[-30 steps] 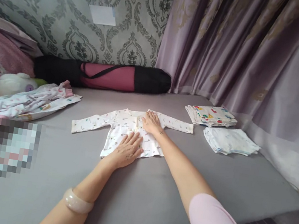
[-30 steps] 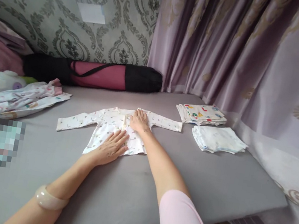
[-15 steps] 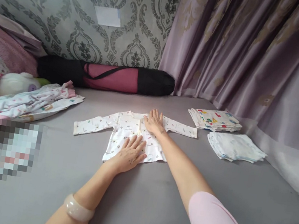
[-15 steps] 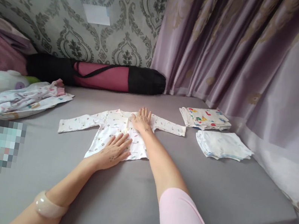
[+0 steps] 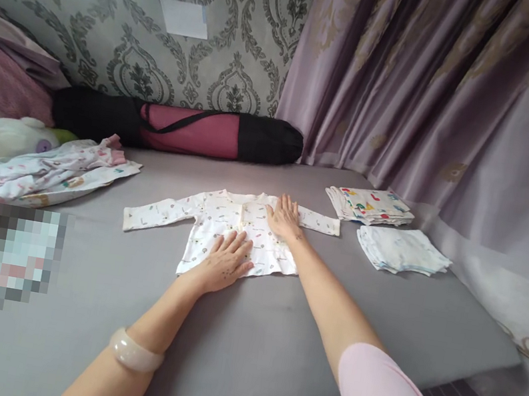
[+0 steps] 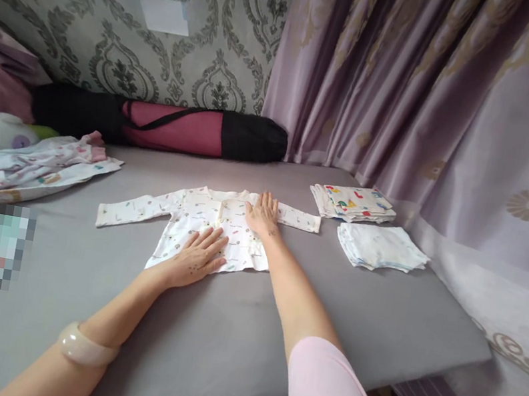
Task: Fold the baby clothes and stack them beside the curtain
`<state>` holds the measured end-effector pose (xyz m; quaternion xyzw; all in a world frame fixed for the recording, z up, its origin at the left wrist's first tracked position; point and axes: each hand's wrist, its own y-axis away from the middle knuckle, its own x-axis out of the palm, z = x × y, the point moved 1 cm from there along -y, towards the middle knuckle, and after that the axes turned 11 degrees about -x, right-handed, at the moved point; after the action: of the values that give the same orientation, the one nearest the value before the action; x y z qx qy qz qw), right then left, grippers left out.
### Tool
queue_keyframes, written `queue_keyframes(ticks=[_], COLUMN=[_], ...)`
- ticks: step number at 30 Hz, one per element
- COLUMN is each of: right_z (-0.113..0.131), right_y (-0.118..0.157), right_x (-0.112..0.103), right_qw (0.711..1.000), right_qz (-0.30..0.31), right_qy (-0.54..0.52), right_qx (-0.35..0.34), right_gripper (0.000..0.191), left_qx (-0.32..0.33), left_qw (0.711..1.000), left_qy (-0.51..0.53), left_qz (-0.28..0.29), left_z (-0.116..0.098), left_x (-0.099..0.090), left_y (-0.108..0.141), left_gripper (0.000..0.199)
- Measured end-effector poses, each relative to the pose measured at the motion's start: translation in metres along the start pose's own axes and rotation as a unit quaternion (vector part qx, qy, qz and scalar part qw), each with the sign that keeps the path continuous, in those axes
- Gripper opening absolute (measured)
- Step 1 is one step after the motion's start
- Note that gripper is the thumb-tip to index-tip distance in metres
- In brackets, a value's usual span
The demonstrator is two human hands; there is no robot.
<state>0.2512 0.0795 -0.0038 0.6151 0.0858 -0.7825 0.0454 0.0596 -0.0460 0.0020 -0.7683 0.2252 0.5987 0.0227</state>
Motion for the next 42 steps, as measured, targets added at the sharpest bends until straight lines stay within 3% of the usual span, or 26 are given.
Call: queue_keyframes(ticks=[4, 10, 20, 26, 32, 37, 40, 42], right_z=[-0.016, -0.044, -0.125, -0.132, -0.133, -0.146, -0.156, -0.162], right_y=[0.006, 0.024, 0.068, 0.063, 0.05, 0.051, 0.049, 0.047], right_x=[0.0, -0.013, -0.033, -0.049, -0.063, -0.061, -0.058, -0.056], right_qw=[0.996, 0.998, 0.989, 0.986, 0.964, 0.953, 0.951, 0.949], right_qz=[0.075, 0.052, 0.049, 0.046, 0.016, -0.003, -0.027, -0.049], right_qy=[-0.032, 0.005, 0.064, 0.048, 0.029, -0.019, -0.087, -0.146], right_qx=[0.021, 0.043, 0.123, 0.155, 0.265, 0.304, 0.294, 0.275], right_gripper=[0.072, 0.072, 0.06, 0.05, 0.047, 0.043, 0.03, 0.019], left_qx=[0.006, 0.014, 0.014, 0.014, 0.028, 0.032, 0.018, 0.019], left_qw=[1.0, 0.999, 1.0, 1.0, 0.998, 0.999, 0.998, 0.994], left_qy=[0.013, 0.018, 0.021, 0.013, 0.005, 0.012, 0.058, 0.084], left_qz=[-0.02, -0.027, -0.011, -0.018, -0.047, -0.03, -0.029, -0.066], left_z=[0.003, 0.005, 0.006, 0.007, 0.008, 0.007, 0.009, 0.008], left_x=[0.003, 0.004, 0.002, 0.003, 0.002, -0.023, -0.048, -0.062], left_y=[-0.002, -0.001, 0.0, -0.002, 0.001, -0.006, -0.03, -0.053], left_gripper=[0.063, 0.063, 0.066, 0.066, 0.063, 0.062, 0.053, 0.045])
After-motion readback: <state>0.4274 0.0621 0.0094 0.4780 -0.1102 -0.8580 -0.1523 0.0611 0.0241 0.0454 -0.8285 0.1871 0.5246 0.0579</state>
